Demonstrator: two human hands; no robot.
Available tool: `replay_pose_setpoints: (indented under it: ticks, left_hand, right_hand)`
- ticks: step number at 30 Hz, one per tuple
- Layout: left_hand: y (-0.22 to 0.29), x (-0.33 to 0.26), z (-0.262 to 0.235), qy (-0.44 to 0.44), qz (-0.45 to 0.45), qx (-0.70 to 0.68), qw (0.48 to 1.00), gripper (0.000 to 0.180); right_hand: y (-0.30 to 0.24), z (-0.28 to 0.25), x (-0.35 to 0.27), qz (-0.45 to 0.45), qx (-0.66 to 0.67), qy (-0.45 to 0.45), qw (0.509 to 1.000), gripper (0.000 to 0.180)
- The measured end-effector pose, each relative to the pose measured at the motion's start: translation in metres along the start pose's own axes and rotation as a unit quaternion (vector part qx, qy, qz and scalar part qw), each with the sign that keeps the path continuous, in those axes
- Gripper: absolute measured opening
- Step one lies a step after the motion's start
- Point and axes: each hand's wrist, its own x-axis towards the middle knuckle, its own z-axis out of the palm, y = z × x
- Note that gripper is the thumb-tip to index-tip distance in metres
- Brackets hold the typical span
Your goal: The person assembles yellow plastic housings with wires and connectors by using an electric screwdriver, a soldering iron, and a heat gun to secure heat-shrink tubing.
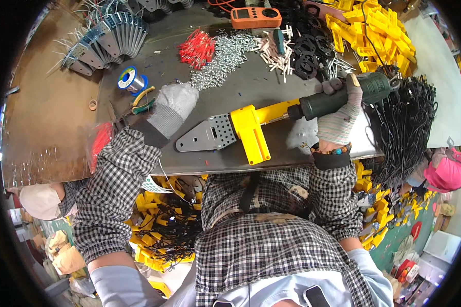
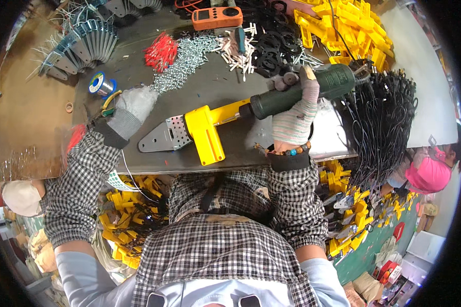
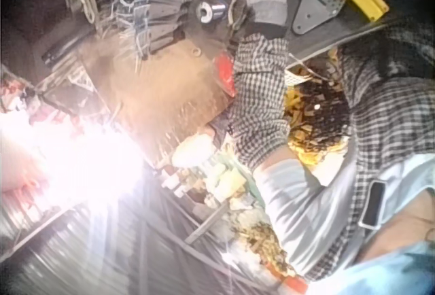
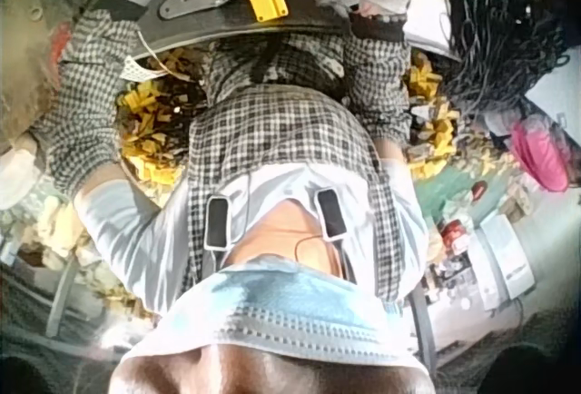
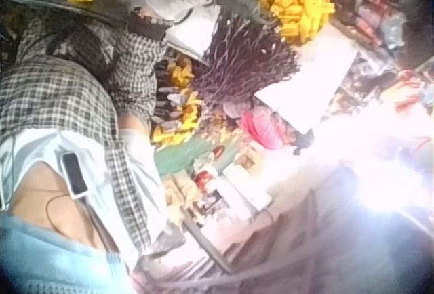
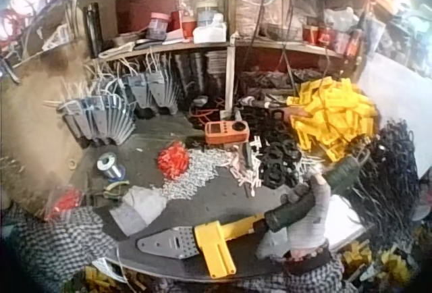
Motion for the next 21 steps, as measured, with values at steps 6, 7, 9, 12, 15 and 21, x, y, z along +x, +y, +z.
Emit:
replay_pose_setpoints:
  ticks: [6,7,9,12,15,21]
  left_hand:
    - [-0.003,-0.001,0.007,-0.017,-0.024,-0.034,0.999,0.007]
    - [-0.003,-0.001,0.008,0.007,0.000,-0.051,0.999,0.006]
    - [-0.003,-0.001,0.006,0.023,-0.002,-0.051,0.998,0.006]
    - [0.000,-0.012,-0.010,0.033,-0.034,-0.136,0.990,0.005]
    - [0.037,-0.039,0.002,0.105,-0.098,-0.372,0.917,0.005]
    - [0.115,-0.072,-0.005,0.301,-0.161,-0.475,0.811,0.013]
  right_hand:
    - [0.010,-0.007,0.003,0.024,0.027,-0.003,0.999,0.030]
    - [0.011,-0.008,0.003,0.024,0.027,-0.002,0.999,0.030]
    - [0.011,-0.007,0.003,0.030,0.024,0.016,0.999,0.029]
    - [0.017,-0.013,0.008,0.042,0.075,0.019,0.996,0.026]
    - [0.017,0.002,-0.004,0.048,0.063,0.052,0.995,0.024]
    - [0.026,0.002,-0.008,0.049,0.036,0.041,0.997,0.024]
